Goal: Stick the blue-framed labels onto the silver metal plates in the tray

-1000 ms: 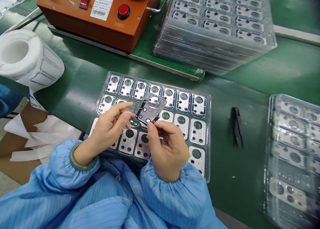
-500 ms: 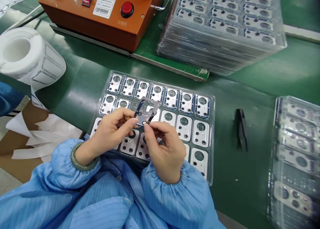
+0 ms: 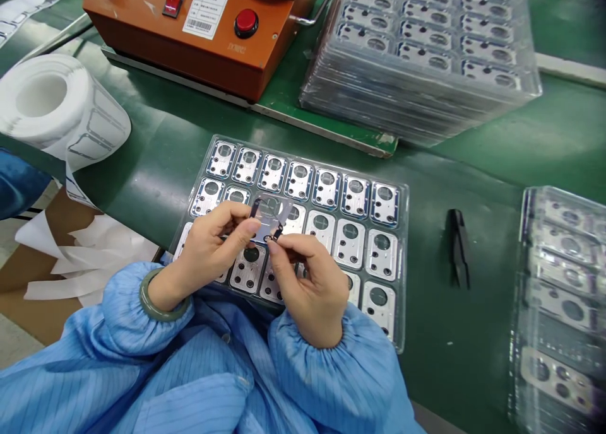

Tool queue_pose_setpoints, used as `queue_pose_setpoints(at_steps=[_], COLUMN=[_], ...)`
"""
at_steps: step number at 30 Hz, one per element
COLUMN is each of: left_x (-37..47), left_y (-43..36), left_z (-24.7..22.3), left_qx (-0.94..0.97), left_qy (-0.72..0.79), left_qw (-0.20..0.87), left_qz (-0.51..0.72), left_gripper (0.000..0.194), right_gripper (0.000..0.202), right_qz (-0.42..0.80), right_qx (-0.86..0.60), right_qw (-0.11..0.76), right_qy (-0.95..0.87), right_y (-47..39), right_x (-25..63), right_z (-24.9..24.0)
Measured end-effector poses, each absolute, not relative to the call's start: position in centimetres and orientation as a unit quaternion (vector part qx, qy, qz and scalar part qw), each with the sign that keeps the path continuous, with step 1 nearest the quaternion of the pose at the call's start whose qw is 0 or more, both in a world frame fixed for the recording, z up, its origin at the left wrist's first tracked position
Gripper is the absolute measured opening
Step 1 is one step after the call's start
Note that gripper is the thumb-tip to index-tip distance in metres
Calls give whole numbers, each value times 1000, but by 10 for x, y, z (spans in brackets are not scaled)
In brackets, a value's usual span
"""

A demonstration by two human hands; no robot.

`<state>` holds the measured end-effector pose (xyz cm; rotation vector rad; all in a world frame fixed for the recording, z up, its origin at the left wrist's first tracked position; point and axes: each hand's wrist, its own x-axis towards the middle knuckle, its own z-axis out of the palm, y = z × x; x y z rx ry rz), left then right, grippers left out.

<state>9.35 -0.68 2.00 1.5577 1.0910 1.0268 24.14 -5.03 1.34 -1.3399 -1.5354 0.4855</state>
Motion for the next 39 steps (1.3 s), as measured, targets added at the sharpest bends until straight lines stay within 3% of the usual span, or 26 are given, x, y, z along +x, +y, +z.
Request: queue_pose_setpoints(at_steps=[11,19,39], left_x=[90,92,88], left_y=[-7,-4,-6], left_z=[19,16,16], left_qx=[650,669,695], left_qy=[408,398,409], left_qw=[453,368,293], left_qz=[454,509,514], left_gripper=[7,10,12], right_gripper=[14,14,17], right_qz=[216,223,251], right_qx=[-528,-515,-489], right_qw=[497,492,472], right_qy=[-654,-665,-689], right_y=[-50,-49,-49], right_x=[242,242,243], right_z=[13,14,14])
